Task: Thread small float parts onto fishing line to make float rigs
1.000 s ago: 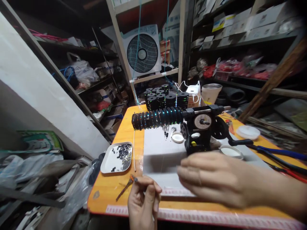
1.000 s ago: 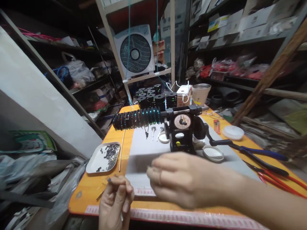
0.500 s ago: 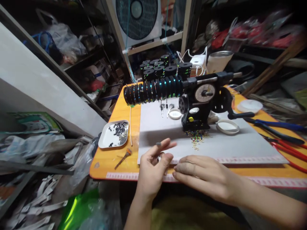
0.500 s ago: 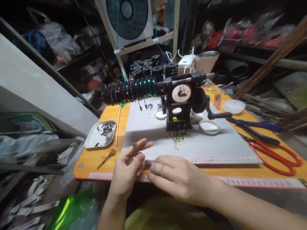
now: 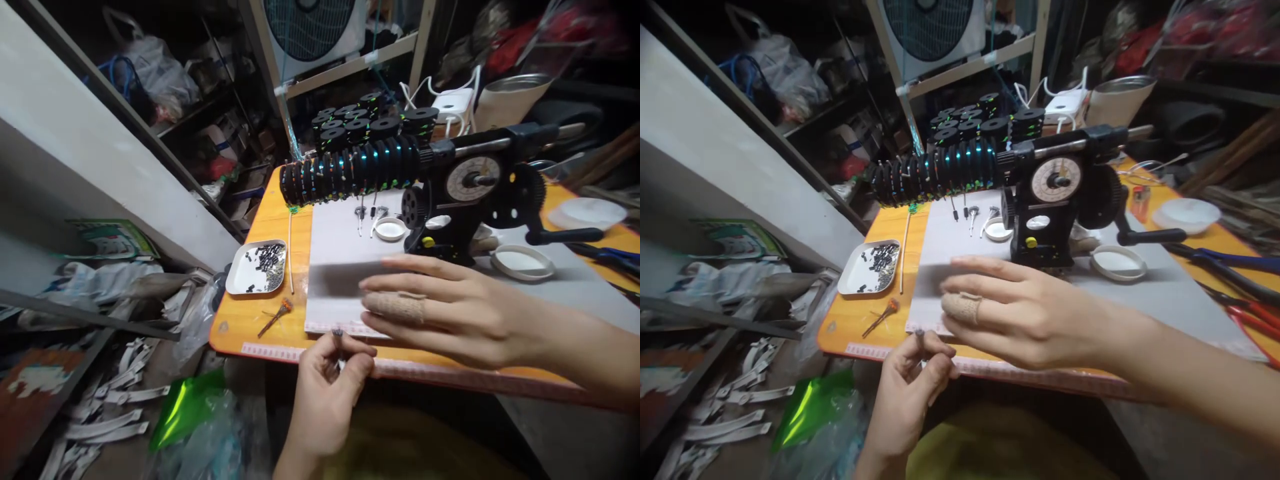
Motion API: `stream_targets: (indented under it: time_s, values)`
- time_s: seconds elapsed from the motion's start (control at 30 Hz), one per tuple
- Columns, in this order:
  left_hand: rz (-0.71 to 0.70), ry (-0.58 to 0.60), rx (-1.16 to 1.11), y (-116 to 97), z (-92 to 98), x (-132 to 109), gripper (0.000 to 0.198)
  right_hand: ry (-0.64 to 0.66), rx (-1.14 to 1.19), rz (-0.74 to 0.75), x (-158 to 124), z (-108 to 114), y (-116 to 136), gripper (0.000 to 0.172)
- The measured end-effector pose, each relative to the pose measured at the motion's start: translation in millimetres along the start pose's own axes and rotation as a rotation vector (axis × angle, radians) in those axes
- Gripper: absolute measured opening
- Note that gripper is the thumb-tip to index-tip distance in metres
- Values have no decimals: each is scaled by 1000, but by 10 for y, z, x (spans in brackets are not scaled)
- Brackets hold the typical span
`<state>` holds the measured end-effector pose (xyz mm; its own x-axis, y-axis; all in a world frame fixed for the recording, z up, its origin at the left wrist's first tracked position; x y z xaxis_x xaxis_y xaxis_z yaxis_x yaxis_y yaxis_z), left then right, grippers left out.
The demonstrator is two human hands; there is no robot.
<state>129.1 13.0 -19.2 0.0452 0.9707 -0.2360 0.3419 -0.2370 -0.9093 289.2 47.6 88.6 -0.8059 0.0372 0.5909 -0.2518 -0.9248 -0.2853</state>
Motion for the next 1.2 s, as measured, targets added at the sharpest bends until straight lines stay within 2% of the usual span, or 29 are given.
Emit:
stream_targets:
  time_s: [0.07,0.17,0.3,0.33,0.43,0.53,0.63,0.73,0.83,0.93,1.03,1.2]
  values:
    - [-20,-47,43,-29,85,-38,38,5,21,79,92,-41,-53,38]
    - [-119,-135,175,-153,268,-35,35,4,1,84,136,-121,-72,34]
    - [-494,-383,707,-607,648,21,23,-65,61,-114,60,-183,-105,14]
    - [-535,-394,857,-690,719,70,23,-90,90,-179,33,-186,-123,10]
    - [-515,-383,983,-821,937,248,18,-145,171,-313,-24,-184,-167,10]
    - [-475,-374,981,-842,1001,309,4,-176,291,-412,-54,-182,-212,11]
    - [-460,-379,929,-763,864,216,10,-193,401,-476,-69,-197,-221,11]
    - [-408,-315,741,-544,559,124,21,-184,487,-479,-53,-222,-176,13]
    - [-289,-194,185,-245,206,135,27,-210,600,-555,-46,-242,-180,13]
    - [-216,-151,-141,-67,-100,177,29,-264,661,-669,-69,-248,-229,10]
    - [-219,-214,-223,-26,-243,187,29,-280,705,-731,-94,-263,-261,11]
    - [-406,-337,-56,-130,-275,151,32,-269,718,-775,-104,-273,-262,10]
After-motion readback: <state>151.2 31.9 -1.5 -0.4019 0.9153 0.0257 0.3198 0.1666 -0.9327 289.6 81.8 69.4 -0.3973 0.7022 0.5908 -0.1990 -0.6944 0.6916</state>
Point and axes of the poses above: each hand's wrist, its own x-axis towards the middle knuckle, its own z-axis out of the back of the hand, y = z × x, the point moved 6 cm from there along x, towards the middle knuckle, and after that the axes turned 6 degrees about -x, right-handed, at the moved point
